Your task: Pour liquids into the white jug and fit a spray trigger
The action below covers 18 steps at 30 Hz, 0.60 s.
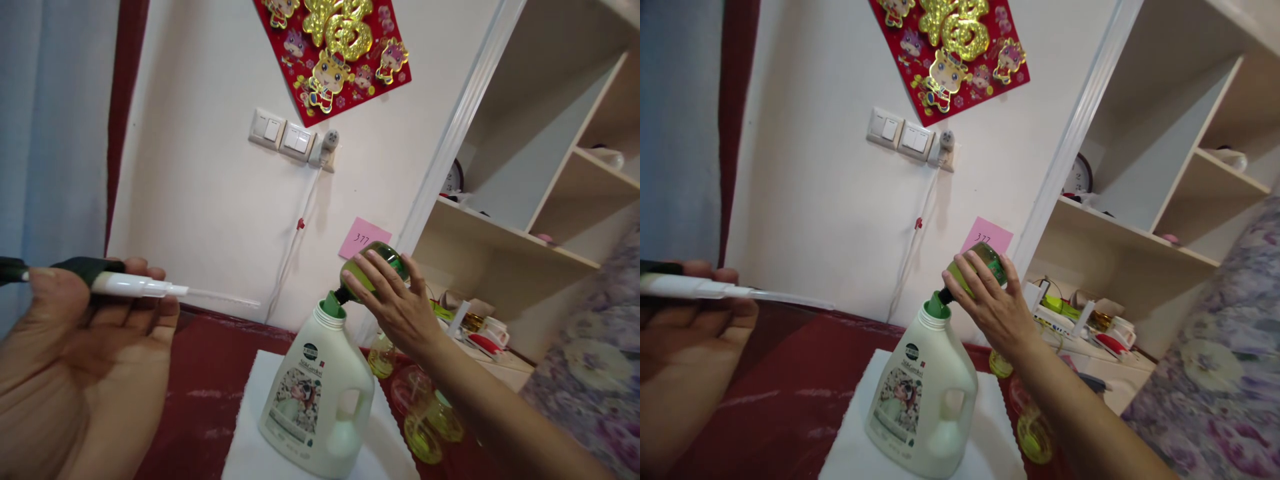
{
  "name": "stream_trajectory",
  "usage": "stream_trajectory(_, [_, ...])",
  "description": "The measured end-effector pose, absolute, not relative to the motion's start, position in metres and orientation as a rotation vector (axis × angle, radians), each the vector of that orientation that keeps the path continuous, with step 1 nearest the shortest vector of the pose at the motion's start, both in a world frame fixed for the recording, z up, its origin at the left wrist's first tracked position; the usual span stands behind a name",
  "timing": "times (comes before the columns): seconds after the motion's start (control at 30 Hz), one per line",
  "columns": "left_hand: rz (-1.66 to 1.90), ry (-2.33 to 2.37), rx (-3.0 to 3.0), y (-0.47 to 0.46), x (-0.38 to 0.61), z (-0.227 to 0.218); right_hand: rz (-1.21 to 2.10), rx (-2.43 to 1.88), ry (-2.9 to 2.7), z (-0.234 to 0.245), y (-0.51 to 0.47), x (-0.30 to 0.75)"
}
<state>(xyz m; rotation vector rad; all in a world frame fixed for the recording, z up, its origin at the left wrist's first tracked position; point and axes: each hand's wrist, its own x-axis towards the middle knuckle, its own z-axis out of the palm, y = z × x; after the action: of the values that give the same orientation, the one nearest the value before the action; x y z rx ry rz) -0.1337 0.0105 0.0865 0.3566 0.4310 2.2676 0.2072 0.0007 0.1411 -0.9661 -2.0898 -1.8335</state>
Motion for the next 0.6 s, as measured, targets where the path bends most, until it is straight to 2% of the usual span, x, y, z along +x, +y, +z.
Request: stream_trajectory(0.6, [2.177,0.346,0.223,-0.007,-0.122,0.099,-1.799,-1.001,-2.071,0.129,0.002,0.204])
